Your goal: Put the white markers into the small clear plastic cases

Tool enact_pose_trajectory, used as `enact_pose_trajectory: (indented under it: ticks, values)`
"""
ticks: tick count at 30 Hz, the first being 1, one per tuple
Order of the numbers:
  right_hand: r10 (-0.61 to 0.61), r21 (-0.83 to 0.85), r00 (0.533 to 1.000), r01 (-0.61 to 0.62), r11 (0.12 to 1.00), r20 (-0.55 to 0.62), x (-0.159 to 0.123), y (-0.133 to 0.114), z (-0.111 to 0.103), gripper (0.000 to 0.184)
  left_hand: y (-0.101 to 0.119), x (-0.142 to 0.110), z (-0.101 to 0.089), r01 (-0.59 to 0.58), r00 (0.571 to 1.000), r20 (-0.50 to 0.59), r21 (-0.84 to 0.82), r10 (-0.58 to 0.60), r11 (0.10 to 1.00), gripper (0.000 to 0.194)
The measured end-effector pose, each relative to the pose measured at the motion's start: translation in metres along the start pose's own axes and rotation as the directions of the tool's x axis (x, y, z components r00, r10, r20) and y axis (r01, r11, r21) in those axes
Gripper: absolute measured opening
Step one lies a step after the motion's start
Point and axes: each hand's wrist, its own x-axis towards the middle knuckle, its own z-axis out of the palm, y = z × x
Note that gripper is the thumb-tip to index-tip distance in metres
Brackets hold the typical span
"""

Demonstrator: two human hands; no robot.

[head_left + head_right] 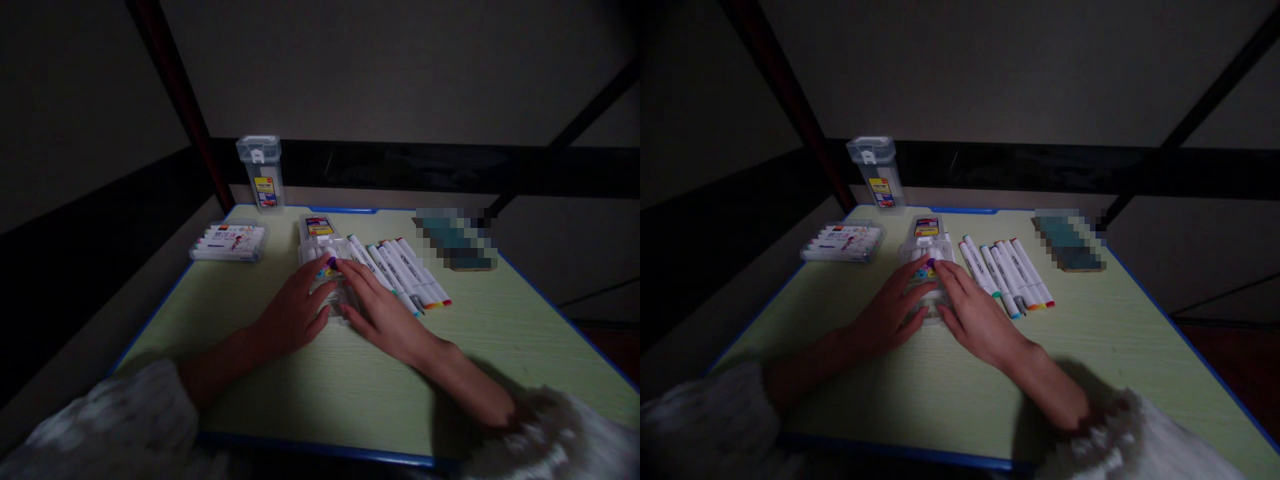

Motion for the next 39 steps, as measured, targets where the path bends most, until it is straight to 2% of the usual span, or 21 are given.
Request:
enact_pose_trajectory:
  ticks: [39]
  values:
    - [0.013,-0.039,0.999,-0.011,0.999,0.034,-0.0002,0.0002,-0.0018,0.063,-0.0032,-0.0013,0.0032,-0.041,0.999,-0.025,-0.012,0.040,0.999,0.027]
